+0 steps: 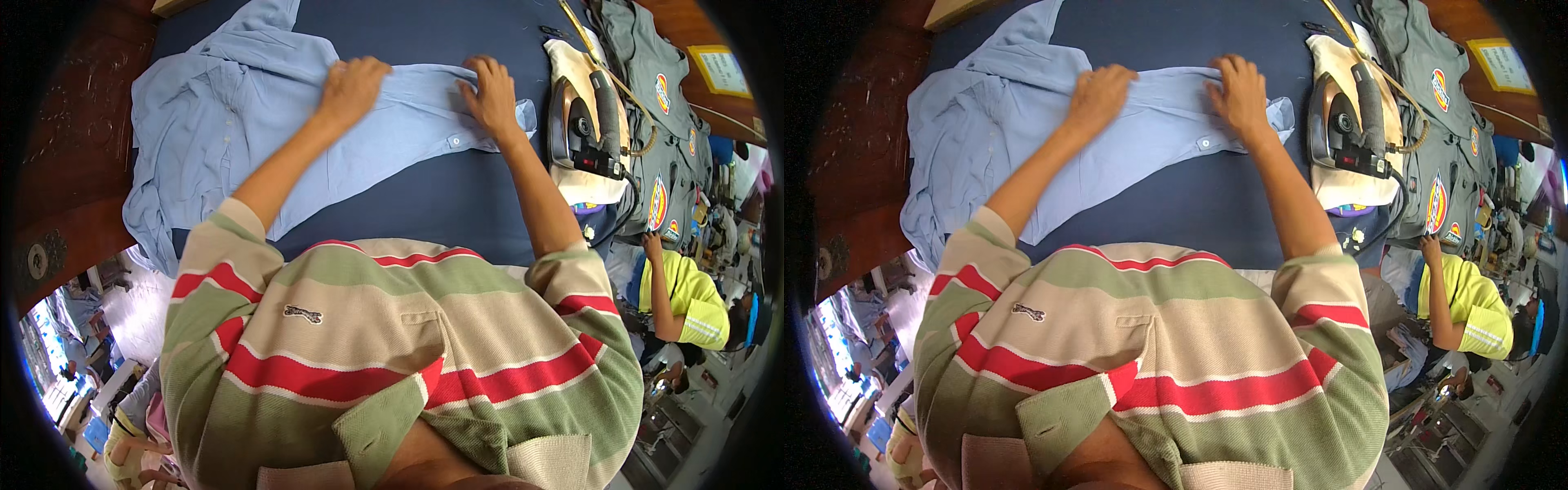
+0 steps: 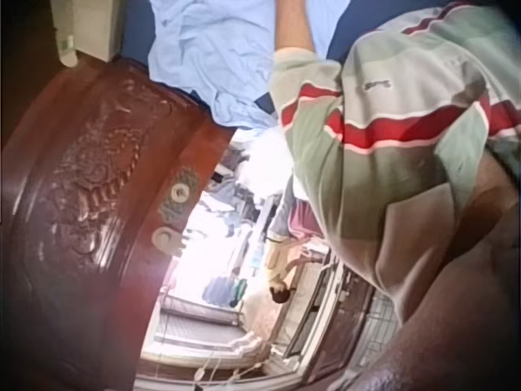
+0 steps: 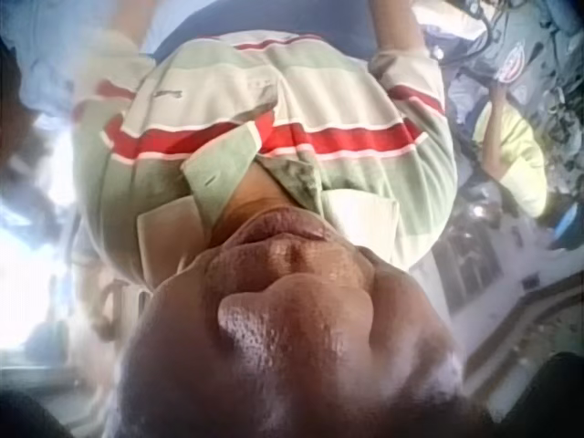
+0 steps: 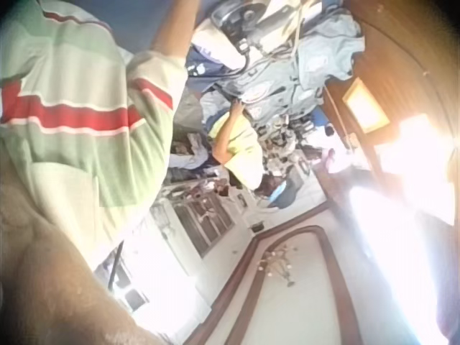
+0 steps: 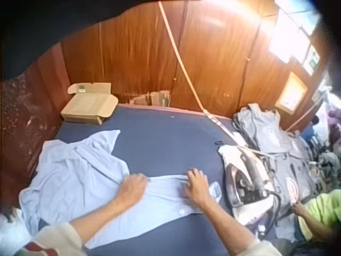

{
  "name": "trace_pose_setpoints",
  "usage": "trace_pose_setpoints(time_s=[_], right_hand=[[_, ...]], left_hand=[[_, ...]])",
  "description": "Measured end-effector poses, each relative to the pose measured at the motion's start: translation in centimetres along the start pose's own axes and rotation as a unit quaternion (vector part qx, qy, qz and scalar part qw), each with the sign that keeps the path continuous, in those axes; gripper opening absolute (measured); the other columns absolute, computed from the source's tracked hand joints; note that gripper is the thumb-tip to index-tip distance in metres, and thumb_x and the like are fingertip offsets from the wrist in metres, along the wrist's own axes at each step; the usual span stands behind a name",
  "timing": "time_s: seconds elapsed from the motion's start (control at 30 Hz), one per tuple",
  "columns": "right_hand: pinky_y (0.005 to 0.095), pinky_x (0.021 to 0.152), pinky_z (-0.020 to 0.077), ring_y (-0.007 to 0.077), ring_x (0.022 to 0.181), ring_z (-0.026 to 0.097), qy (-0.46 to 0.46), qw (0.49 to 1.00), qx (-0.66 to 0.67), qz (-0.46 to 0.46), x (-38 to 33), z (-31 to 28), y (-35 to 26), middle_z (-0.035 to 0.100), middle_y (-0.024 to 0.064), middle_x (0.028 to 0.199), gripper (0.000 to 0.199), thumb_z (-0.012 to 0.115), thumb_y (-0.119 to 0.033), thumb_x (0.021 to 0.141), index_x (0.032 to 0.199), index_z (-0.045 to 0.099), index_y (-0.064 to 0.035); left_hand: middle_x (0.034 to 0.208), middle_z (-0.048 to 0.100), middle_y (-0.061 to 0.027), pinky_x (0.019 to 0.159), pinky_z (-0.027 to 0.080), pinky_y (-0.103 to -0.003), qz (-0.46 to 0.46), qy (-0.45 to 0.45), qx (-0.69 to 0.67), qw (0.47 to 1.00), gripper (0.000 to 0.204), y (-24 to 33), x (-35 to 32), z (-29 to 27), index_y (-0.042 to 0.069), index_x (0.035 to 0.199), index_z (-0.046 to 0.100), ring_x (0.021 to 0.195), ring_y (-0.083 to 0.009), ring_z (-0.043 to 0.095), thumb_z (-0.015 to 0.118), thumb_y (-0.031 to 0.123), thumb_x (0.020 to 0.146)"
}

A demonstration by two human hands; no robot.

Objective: The person irons a blue collared shirt on a table using a steam iron and then folds the garment.

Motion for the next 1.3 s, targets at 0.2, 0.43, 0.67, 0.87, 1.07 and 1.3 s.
trace_pose_setpoints(time_s=[0.2, 0.43, 0.67, 0.87, 1.07, 1.3], right_hand=[[0.036, 0.077, 0.0403, 0.0233, 0.09, 0.053, -0.201, 0.955, 0.103, -0.194, -7.9, 0.8, -5.6, 0.058, 0.0033, 0.095, 0.018, 0.066, -0.019, 0.076, 0.091, 0.061, -0.0092], [0.0354, 0.077, 0.0406, 0.0226, 0.089, 0.052, -0.175, 0.962, 0.132, -0.16, -8.9, 1.4, -5.4, 0.057, 0.0017, 0.096, 0.011, 0.066, -0.015, 0.076, 0.084, 0.061, -0.0091], [0.0362, 0.078, 0.0396, 0.0235, 0.089, 0.052, -0.175, 0.965, 0.152, -0.121, -8.9, 1.4, -5.2, 0.057, 0.0024, 0.095, 0.011, 0.066, -0.013, 0.074, 0.083, 0.06, -0.009], [0.0375, 0.077, 0.0399, 0.0257, 0.089, 0.052, -0.223, 0.963, 0.131, -0.074, -9.3, 1.5, -5.4, 0.058, 0.0053, 0.09, 0.013, 0.066, -0.016, 0.077, 0.085, 0.06, -0.0086], [0.0425, 0.07, 0.0459, 0.0361, 0.08, 0.061, -0.106, 0.953, 0.246, 0.139, -4.9, -0.4, -2.9, 0.062, 0.0168, 0.081, 0.018, 0.048, -0.016, 0.09, 0.091, 0.057, -0.0007], [0.0404, 0.074, 0.0406, 0.03, 0.085, 0.052, 0.047, 0.993, 0.109, 0.009, -0.3, 4.5, -1.7, 0.056, 0.0081, 0.086, 0.009, 0.055, -0.002, 0.073, 0.08, 0.056, -0.007]], left_hand=[[0.106, 0.058, -0.0003, 0.083, 0.039, -0.042, 0.021, 0.063, -0.127, 0.99, 0.024, 5.2, 1.3, 1.0, 0.015, 0.105, 0.06, 0.097, -0.0229, 0.055, 0.056, 0.022, 0.083], [0.105, 0.057, -0.0022, 0.084, 0.038, -0.041, -0.081, -0.155, -0.108, 0.979, 0.025, 4.1, 7.8, 7.0, 0.016, 0.105, 0.059, 0.103, -0.0221, 0.051, 0.057, 0.029, 0.084], [0.099, 0.057, -0.0029, 0.083, 0.036, -0.045, -0.002, -0.037, -0.107, 0.994, 0.019, 5.5, 8.6, 6.3, 0.014, 0.1, 0.057, 0.098, -0.0228, 0.052, 0.054, 0.028, 0.087], [0.103, 0.056, -0.0009, 0.086, 0.033, -0.047, -0.089, -0.021, -0.047, 0.995, 0.019, 5.9, 9.7, 8.1, 0.016, 0.102, 0.057, 0.1, -0.0209, 0.052, 0.054, 0.027, 0.087], [0.106, 0.056, 0.0007, 0.094, 0.027, -0.051, -0.041, 0.097, -0.074, 0.992, 0.02, 5.5, 8.2, 4.0, 0.017, 0.105, 0.058, 0.103, -0.0184, 0.052, 0.053, 0.026, 0.088], [0.103, 0.057, -0.0056, 0.093, 0.031, -0.041, -0.186, 0.111, -0.084, 0.973, 0.024, 1.9, -2.5, -0.1, 0.011, 0.108, 0.054, 0.102, -0.0248, 0.051, 0.055, 0.017, 0.084]])
Point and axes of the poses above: each hand's wrist, its own x-axis towards the middle knuckle, its own z-axis out of the palm, y = z × x, the point moved 8 cm from there along x, towards the middle knuckle
